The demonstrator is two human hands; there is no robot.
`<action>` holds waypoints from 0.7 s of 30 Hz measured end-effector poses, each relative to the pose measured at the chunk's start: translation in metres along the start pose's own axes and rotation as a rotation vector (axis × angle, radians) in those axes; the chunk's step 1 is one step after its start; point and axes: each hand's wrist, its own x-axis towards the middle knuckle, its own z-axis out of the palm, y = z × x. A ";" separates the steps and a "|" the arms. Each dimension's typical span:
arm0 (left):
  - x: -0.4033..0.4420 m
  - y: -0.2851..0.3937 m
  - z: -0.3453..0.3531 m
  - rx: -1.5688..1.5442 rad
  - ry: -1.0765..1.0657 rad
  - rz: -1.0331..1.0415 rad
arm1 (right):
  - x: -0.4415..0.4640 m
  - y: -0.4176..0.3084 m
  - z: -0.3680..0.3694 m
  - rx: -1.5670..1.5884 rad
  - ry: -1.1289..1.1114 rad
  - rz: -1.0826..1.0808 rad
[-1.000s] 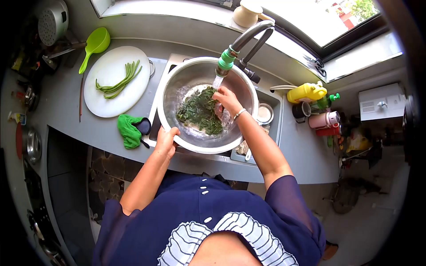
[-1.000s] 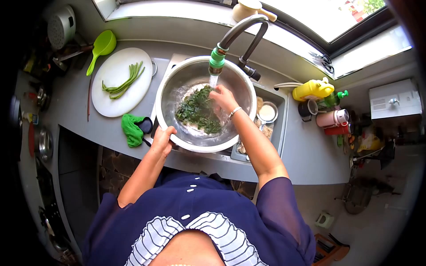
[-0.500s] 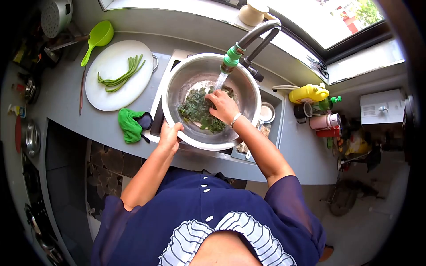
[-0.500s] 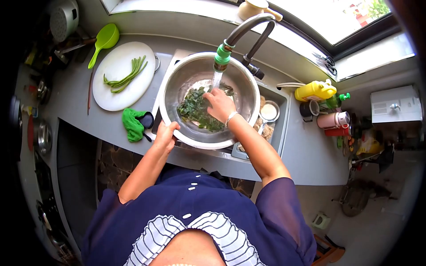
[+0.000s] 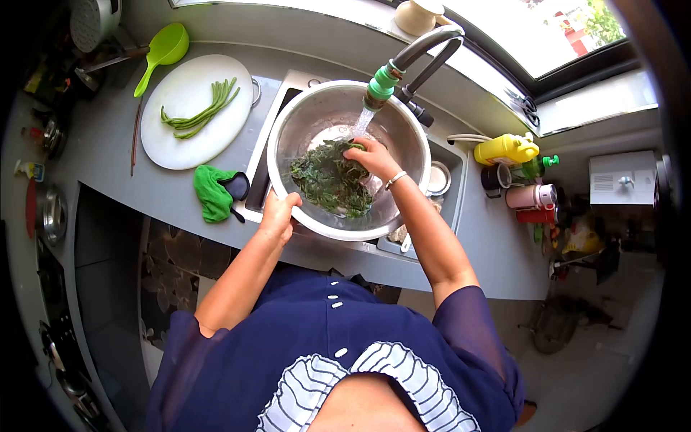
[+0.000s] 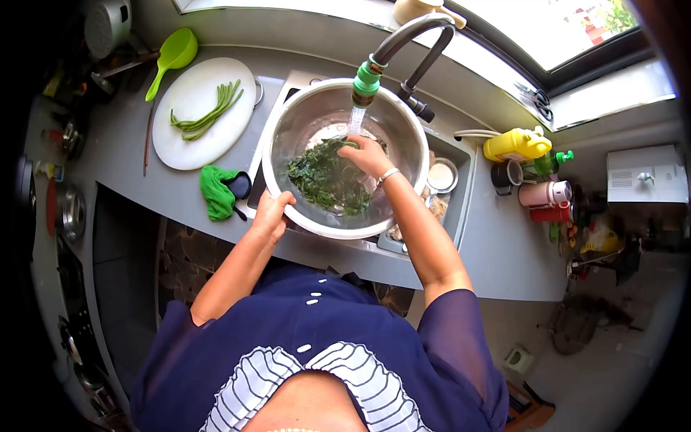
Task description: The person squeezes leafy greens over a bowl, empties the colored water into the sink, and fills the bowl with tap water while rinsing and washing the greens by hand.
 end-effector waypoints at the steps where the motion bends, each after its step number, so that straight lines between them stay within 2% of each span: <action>1: -0.001 0.001 0.000 0.000 0.000 -0.006 | 0.009 0.007 0.001 0.142 0.037 0.018; 3: -0.003 0.004 0.000 0.038 -0.006 -0.007 | 0.010 0.009 -0.013 0.464 -0.049 0.061; 4: -0.005 0.007 0.001 0.052 -0.004 0.004 | 0.014 0.012 -0.018 0.344 -0.048 -0.056; 8: -0.011 0.014 0.006 0.065 -0.013 0.038 | 0.012 0.013 -0.032 0.231 -0.031 -0.151; 10: -0.013 0.015 0.006 0.055 -0.015 0.021 | 0.011 0.014 -0.033 -0.094 0.106 -0.185; 11: -0.013 0.014 0.007 0.055 -0.013 0.020 | 0.009 0.016 -0.031 -0.093 0.104 -0.184; 13: -0.013 0.012 0.008 0.002 0.016 -0.001 | 0.001 0.008 -0.027 -0.349 0.345 -0.273; 14: -0.012 0.011 0.008 0.001 0.016 -0.002 | 0.004 0.013 -0.023 -0.416 0.445 -0.212; 17: -0.008 0.004 0.006 -0.018 -0.009 0.020 | -0.004 0.012 0.005 -0.572 0.557 -0.120; 18: -0.006 0.003 0.006 0.001 -0.013 0.008 | -0.013 0.003 0.016 -0.567 0.392 -0.160; 19: -0.006 0.004 0.007 0.019 -0.017 -0.002 | -0.019 0.001 0.024 -0.678 0.207 -0.350; 21: -0.009 0.004 0.009 0.010 -0.026 0.008 | -0.018 -0.007 0.024 -0.813 -0.064 -0.423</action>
